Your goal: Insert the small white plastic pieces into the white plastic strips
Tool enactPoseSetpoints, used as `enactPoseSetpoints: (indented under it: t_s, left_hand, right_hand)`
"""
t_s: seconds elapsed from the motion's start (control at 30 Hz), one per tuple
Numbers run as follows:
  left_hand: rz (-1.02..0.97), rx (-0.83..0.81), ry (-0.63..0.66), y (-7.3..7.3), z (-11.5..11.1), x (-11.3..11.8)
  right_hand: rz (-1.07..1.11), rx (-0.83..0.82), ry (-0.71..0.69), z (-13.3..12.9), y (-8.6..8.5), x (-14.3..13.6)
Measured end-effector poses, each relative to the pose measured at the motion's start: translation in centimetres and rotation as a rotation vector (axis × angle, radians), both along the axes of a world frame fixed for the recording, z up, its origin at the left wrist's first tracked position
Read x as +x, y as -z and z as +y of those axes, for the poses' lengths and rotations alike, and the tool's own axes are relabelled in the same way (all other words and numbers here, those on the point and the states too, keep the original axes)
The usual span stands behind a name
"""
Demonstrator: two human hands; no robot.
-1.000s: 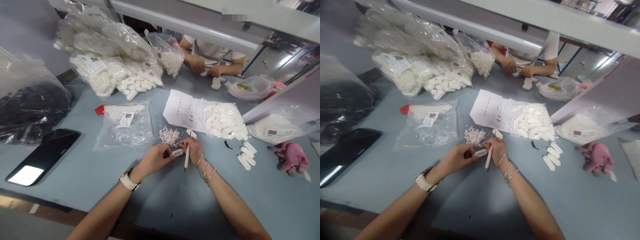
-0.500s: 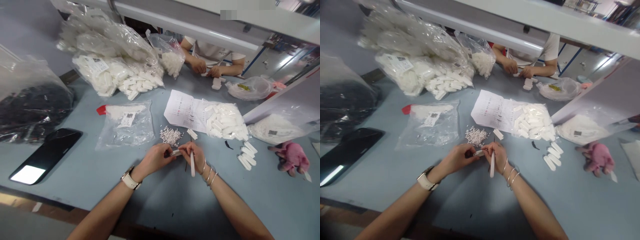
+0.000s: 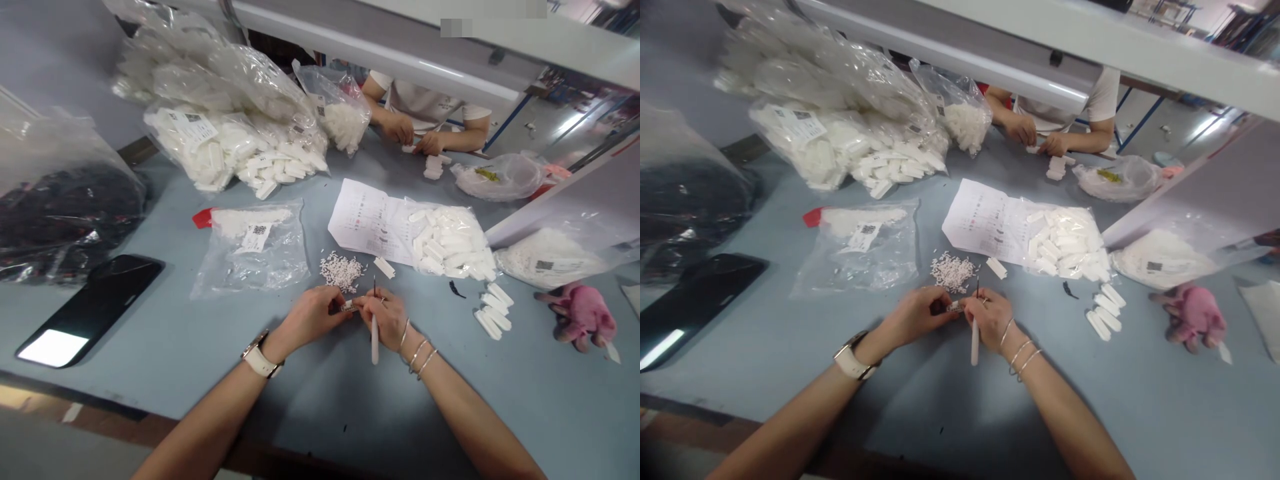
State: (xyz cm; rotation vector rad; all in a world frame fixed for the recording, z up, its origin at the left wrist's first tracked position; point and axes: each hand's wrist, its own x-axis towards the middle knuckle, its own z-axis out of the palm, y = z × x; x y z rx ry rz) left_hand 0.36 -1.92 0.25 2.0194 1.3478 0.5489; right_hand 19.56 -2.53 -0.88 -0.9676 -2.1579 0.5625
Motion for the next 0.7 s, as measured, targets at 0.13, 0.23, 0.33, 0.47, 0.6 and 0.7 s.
enactPoseSetpoints:
  t_s: [0.13, 0.23, 0.33, 0.47, 0.6, 0.7]
  left_hand:
    - [0.013, -0.002, 0.002, 0.02, 0.06, 0.01]
    - [0.021, -0.001, -0.004, -0.12, 0.09, 0.00]
    - [0.022, -0.013, -0.004, -0.35, 0.08, 0.00]
    - [0.018, -0.015, -0.005, -0.46, 0.09, 0.02]
    - [0.033, -0.011, 0.001, -0.26, 0.12, 0.01]
    - [0.034, -0.007, -0.002, -0.22, 0.11, 0.03]
  right_hand:
    - [-0.166, 0.034, -0.042, -0.08, -0.47, 0.25]
    - [-0.139, 0.091, -0.045, -0.01, -0.53, 0.19]
    - [-0.048, 0.130, -0.015, 0.02, -0.48, 0.07]
    - [-0.044, 0.165, 0.011, -0.03, -0.52, 0.09]
    - [-0.157, 0.208, 0.016, -0.07, -0.52, 0.19]
    - [-0.263, 0.258, 0.009, -0.10, -0.53, 0.13]
